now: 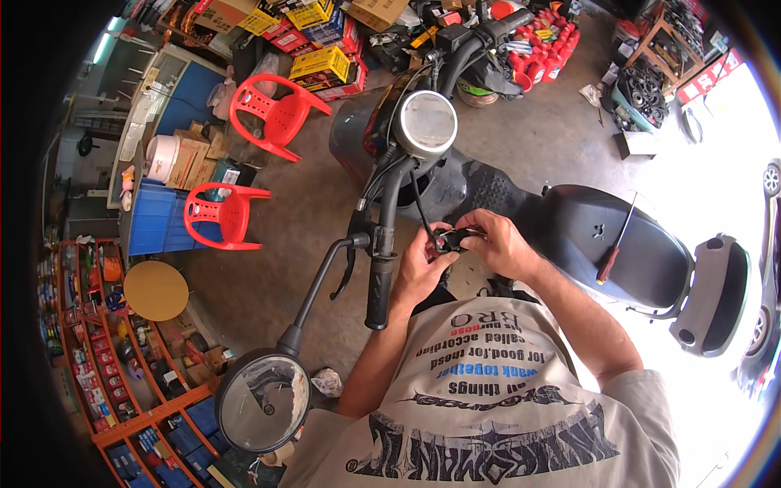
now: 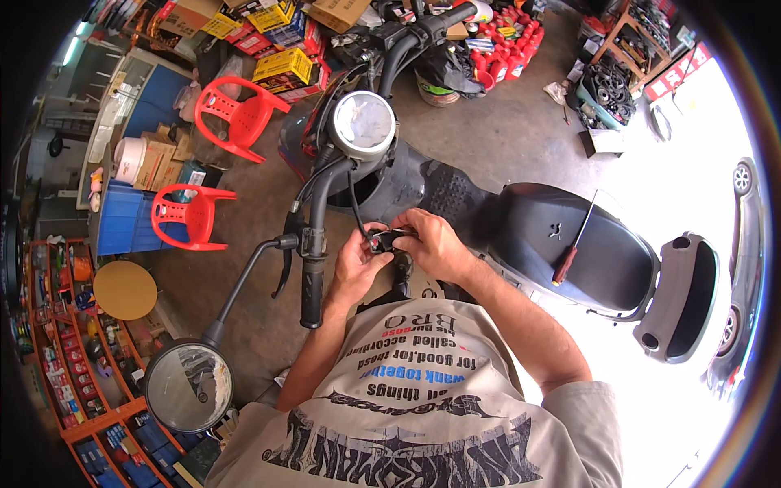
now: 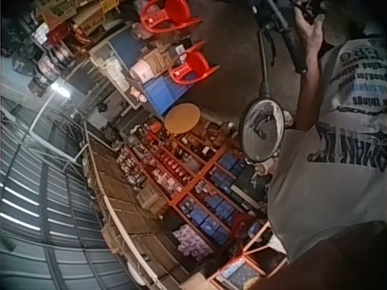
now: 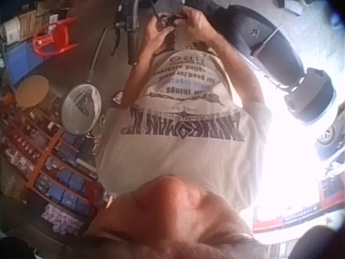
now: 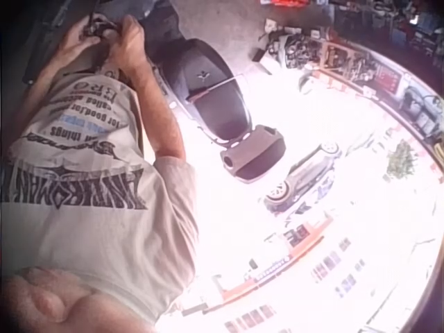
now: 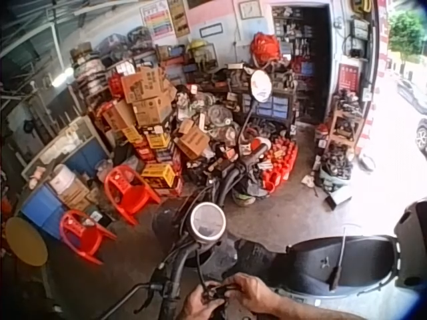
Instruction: Replacing or repairing components around the dashboard and brake lines of a motorcycle.
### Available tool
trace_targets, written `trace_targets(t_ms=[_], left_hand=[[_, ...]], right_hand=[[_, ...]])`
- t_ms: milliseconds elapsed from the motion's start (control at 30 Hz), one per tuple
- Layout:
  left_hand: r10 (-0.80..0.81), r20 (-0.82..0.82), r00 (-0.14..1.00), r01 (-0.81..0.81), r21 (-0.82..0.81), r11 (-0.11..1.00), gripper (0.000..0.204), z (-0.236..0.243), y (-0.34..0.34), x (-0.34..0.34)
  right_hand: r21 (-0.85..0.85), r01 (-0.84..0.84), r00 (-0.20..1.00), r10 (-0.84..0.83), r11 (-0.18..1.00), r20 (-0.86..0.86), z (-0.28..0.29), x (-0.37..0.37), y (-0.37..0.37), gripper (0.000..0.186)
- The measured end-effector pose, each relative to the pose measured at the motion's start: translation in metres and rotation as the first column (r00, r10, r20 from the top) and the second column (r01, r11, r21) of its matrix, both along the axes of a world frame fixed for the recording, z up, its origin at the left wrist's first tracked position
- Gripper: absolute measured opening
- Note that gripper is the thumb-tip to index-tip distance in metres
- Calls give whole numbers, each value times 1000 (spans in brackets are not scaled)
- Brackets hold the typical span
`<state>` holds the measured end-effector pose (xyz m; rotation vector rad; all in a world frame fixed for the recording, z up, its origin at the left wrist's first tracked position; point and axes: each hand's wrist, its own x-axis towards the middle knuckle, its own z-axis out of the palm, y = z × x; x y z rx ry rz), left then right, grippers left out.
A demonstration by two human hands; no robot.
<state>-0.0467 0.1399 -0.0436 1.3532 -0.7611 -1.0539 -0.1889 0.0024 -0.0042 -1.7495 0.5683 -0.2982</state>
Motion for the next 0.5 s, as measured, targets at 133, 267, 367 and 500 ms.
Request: trace_targets(t_ms=[133,267,367,500], left_hand=[[-30,41,999,29,26,999,45,-3,0,2],[-10,15,1000,10,16,1000,44,0,0,0],[-6,11,1000,6,10,1000,44,1,0,0],[-12,25,1000,11,25,1000,44,2,0,0]], right_hand=[[55,-17,999,19,998,-44,0,0,-3,24],[91,-12,997,19,996,-72,-3,0,-4,24],[57,7,1000,-7,998,6,-1,2,-1,23],[33,43,999,-44,999,24,0,2,2,23]])
